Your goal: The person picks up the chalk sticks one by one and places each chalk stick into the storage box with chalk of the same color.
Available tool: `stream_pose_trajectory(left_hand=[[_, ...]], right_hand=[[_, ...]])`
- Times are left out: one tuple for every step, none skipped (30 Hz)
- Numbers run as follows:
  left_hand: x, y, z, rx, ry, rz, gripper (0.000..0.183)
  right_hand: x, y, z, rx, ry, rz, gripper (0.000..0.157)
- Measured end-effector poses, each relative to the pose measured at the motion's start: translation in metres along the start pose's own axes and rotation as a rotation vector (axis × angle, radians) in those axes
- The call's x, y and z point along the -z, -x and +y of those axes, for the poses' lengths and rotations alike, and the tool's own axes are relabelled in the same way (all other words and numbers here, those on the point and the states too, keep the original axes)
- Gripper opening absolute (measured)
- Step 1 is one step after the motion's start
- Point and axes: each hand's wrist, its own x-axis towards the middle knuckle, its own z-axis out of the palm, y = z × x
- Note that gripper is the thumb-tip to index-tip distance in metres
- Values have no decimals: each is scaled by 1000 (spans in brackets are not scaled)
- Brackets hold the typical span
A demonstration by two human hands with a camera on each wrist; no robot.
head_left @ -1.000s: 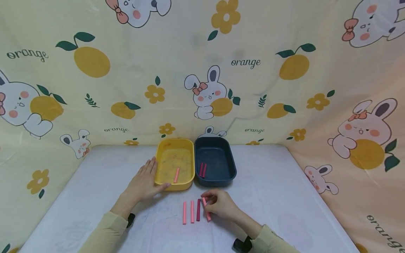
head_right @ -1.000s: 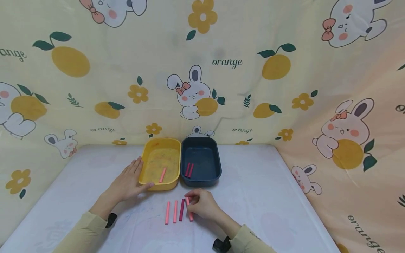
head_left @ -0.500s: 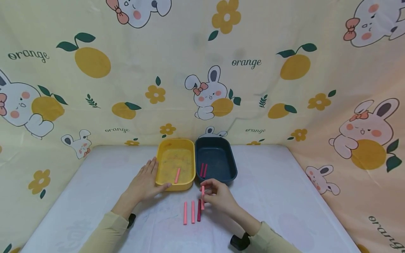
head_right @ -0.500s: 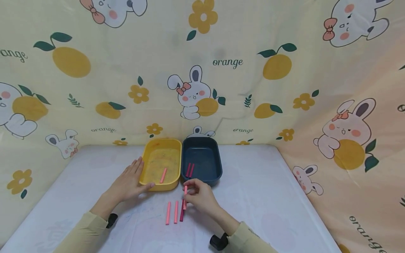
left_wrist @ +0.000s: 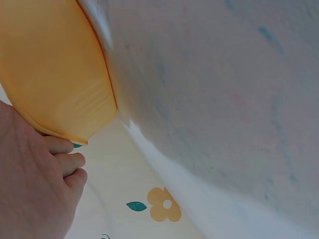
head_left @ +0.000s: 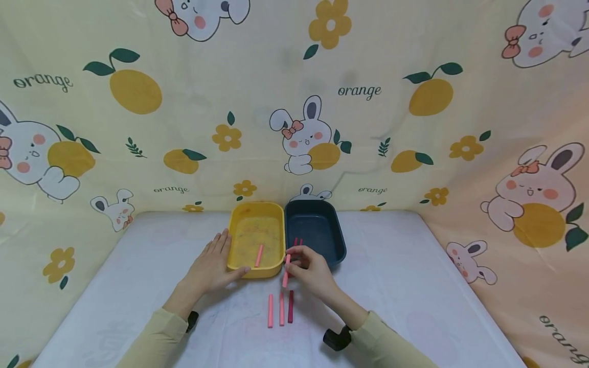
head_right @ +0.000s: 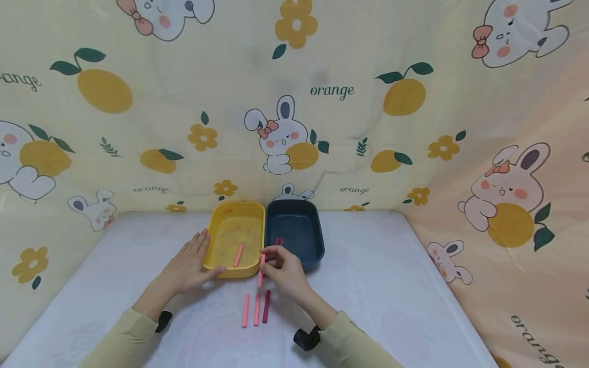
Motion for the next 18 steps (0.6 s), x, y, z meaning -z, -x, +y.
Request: stream_pose_trajectory(left_hand=[[0,0,0,-3,0,3,115],[0,1,0,-1,-3,1,115],[0,1,0,-1,-2,2,116],[0,2,0,2,-2,1,115],[0,2,0,2,0,3,115],[0,2,0,3,1,4,115],[0,2,0,3,0,3,115],[1,2,0,3,-2,1,115],[1,1,0,0,-2,4,115],[1,1,0,-5,-4,7,115],[1,1,-1,-5,-5,5,116],[1,1,-1,-5,-7,5,117],[1,1,-1,-5,-9,5,118],[0,1,-1,-8,-10,7,118],[0,1,-2,-10,-8,9,118],[0,1,-2,-8,-5,8,119],[-1,0,-2,-6,-6,5,119],[-1,0,-1,-7,-5,4,119]], right_hand=[[-1,-2,-1,7,3,7,31],[-3,-5,-1,18,6,10,31],[-4,-8,-1,24,6,10,30],[-6,-10,-2,33,7,11,30],[-8,-13,-3,39,4,10,30],[-10,-15,-3,45,-1,8,30],[-11,-18,-4,48,-9,4,29],[-13,-20,-5,54,-19,-1,29],[-15,-23,-6,62,-26,-5,29],[-17,-26,-6,70,-38,-10,29],[-19,-29,-6,81,-53,-16,29],[-21,-32,-7,93,-70,-22,29],[-23,-35,-7,103,-85,-27,28],[-25,-38,-7,115,-103,-31,28],[-27,-40,-8,124,-116,-33,28],[-29,-42,-8,126,-131,-34,29],[-31,-45,-9,127,-142,-35,29],[-33,-47,-9,123,-148,-34,29]])
